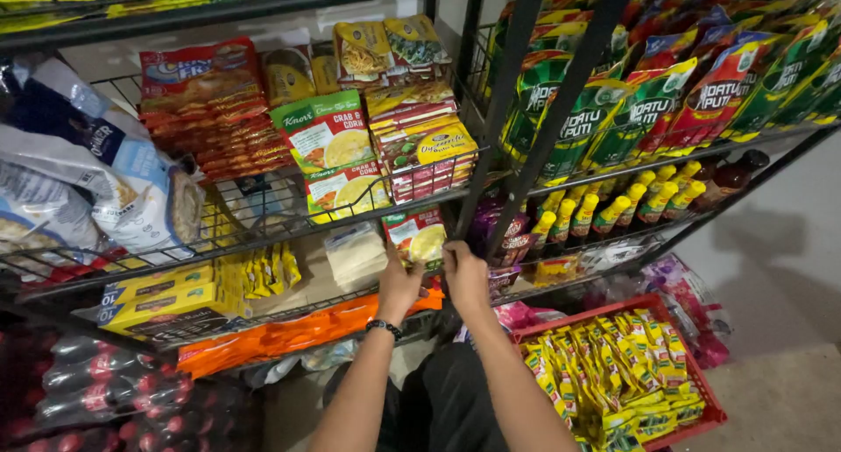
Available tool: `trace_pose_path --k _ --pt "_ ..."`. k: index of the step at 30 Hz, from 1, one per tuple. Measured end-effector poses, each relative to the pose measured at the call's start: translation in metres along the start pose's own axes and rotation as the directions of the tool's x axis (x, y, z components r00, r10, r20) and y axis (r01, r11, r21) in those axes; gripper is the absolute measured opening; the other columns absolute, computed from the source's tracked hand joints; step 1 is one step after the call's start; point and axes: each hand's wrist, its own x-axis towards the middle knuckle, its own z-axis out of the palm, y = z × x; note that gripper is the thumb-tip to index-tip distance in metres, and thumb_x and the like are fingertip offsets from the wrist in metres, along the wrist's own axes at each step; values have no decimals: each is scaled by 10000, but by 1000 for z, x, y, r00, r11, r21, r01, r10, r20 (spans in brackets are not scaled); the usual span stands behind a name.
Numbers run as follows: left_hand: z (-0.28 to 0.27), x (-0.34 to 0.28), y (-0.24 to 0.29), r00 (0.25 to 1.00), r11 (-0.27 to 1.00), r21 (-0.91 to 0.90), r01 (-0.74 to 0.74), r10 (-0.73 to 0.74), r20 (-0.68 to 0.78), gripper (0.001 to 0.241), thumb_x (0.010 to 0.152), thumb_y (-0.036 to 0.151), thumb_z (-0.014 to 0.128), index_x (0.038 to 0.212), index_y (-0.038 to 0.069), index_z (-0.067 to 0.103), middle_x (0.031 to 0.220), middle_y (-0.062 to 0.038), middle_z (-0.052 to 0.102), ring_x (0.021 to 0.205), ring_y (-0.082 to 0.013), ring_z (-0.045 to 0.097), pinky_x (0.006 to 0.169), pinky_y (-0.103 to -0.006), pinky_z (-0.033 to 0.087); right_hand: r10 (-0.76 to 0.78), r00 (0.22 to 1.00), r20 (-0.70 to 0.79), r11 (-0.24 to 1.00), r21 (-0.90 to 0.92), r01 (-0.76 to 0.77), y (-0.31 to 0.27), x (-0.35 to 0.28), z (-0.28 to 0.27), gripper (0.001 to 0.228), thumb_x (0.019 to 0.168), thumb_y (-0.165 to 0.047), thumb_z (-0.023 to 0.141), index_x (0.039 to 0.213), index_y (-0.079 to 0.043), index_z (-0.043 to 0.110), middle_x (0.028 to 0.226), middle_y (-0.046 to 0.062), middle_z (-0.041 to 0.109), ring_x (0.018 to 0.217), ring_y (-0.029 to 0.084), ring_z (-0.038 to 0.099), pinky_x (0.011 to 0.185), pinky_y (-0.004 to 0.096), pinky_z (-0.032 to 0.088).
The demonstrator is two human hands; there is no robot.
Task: Organizing and checking stock of soup packets and other food items on a retail shelf.
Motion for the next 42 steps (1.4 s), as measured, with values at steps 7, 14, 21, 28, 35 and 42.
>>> trace_pose_path --k 7,14,21,28,35,42 --pt "4 -37 -6 948 930 265 -254 294 -125 741 959 489 624 1510 28 440 1075 -245 696 924 -425 732 771 -502 585 -137 989 -63 988 63 141 -28 -19 -56 150 881 -92 728 1013 -22 716 920 214 750 847 367 749 706 414 586" --pt "-6 -99 -25 991 973 -200 117 -100 92 594 960 517 600 1375 95 552 980 -129 764 878 -301 737 737 -440 596 40 975 220 968 234 -92 4 -69 -108 218 895 -147 730 1063 -7 724 964 133 783 859 190 756 755 335 598" --pt "38 -137 -136 995 805 -589 -68 94 14 339 940 183 739 1202 -32 722 1001 -78 811 857 -131 737 764 -305 600 105 902 418 847 438 -301 1 -133 -105 433 875 -154 724 1273 -41 596 1065 14 726 949 83 678 828 272 558" --pt "34 -188 -80 973 825 -565 -17 -116 -198 327 907 172 713 1199 39 644 936 -94 777 752 -149 699 629 -339 551 321 892 319 774 454 -442 10 -176 -49 278 931 -172 704 1138 10 740 868 64 783 766 74 654 689 281 564" --pt "30 -177 -112 951 840 -502 -209 54 -304 545 762 85 845 1239 47 584 1042 -91 763 910 -127 707 795 -299 587 198 858 474 694 551 -464 30 -178 -45 284 957 -240 665 1100 3 701 844 14 730 714 70 645 631 248 527" --pt "16 -187 -134 882 465 -778 423 -409 235 414 870 185 767 1245 60 646 987 -42 707 820 -139 627 684 -330 455 377 593 711 623 279 -731 27 -201 -45 401 970 -398 664 980 -5 742 622 5 638 426 91 520 399 265 391"
